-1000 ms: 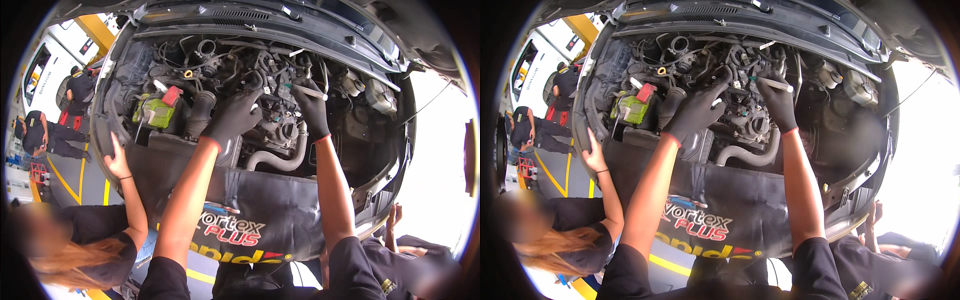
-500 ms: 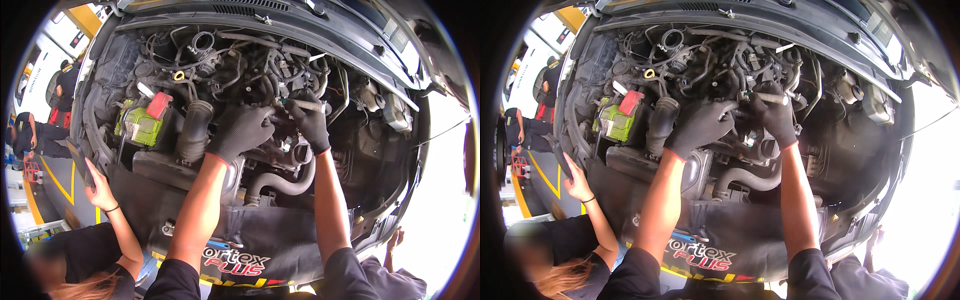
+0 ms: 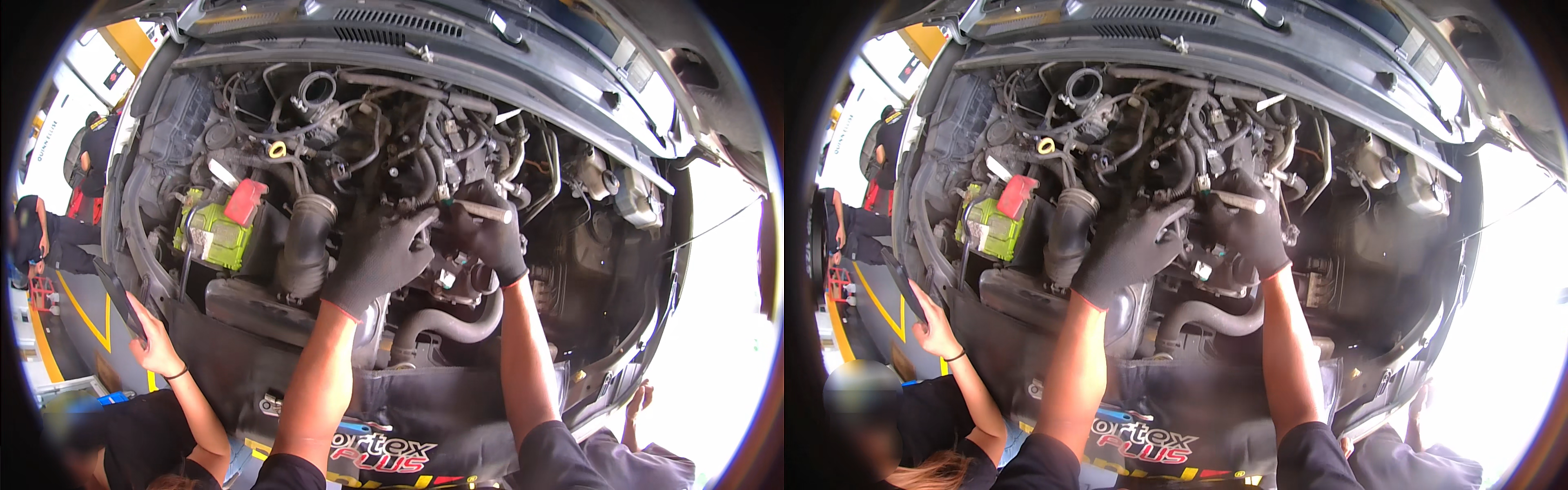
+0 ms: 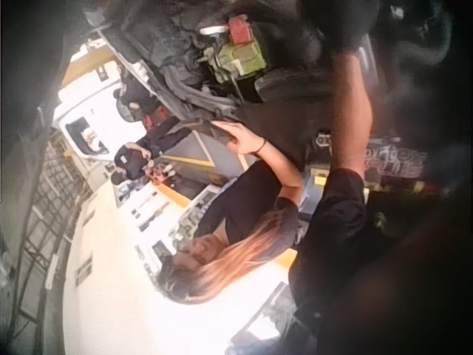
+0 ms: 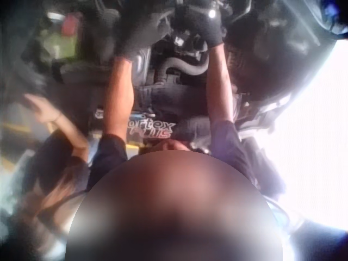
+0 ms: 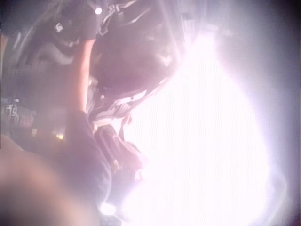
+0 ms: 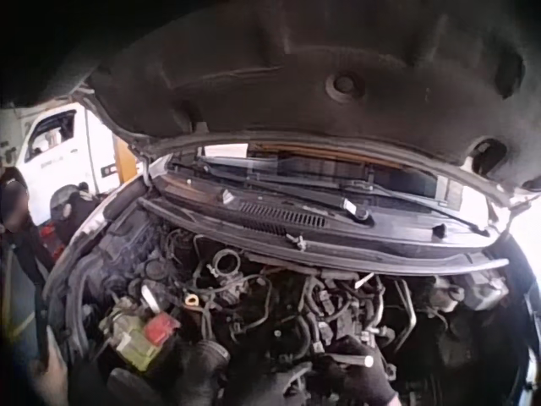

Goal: The person works inside a car engine bay, manipulating hoses and electrical connectors while wearing gloves. They adjust components near the intake manifold and valve cover, occasionally using a marker to label parts. A coworker assists by holding a flashlight and observing the work.

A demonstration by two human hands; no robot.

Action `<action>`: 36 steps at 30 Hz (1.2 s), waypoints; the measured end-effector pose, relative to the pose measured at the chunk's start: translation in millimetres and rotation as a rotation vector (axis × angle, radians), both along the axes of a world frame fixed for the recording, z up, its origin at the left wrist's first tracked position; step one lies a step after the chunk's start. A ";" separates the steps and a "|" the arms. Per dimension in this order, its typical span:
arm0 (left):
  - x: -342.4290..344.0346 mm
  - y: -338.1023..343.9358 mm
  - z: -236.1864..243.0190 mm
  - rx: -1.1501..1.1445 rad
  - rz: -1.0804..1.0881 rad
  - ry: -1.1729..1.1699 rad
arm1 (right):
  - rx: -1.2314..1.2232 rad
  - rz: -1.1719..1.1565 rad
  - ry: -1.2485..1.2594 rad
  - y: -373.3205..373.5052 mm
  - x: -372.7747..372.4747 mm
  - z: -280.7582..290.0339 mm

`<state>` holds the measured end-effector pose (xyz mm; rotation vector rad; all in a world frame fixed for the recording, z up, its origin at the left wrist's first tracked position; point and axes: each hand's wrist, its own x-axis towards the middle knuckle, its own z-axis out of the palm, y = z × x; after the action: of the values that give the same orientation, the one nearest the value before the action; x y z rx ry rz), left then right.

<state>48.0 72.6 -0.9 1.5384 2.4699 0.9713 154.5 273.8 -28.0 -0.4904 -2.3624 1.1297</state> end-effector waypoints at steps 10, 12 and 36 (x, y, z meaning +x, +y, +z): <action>2.5 -1.2 7.0 -0.103 0.026 -0.108 | -0.066 0.035 0.076 4.4 -3.7 -8.5; 3.3 0.5 4.7 -0.128 0.017 -0.073 | -0.079 0.030 0.077 6.1 -1.4 -10.6; 7.5 -0.9 7.9 -0.113 0.027 -0.139 | 0.038 0.071 0.060 11.9 0.5 -16.7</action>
<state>55.4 71.7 7.0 1.3596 2.4105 0.8931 155.0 285.6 -44.6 -0.3575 -2.3605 1.1130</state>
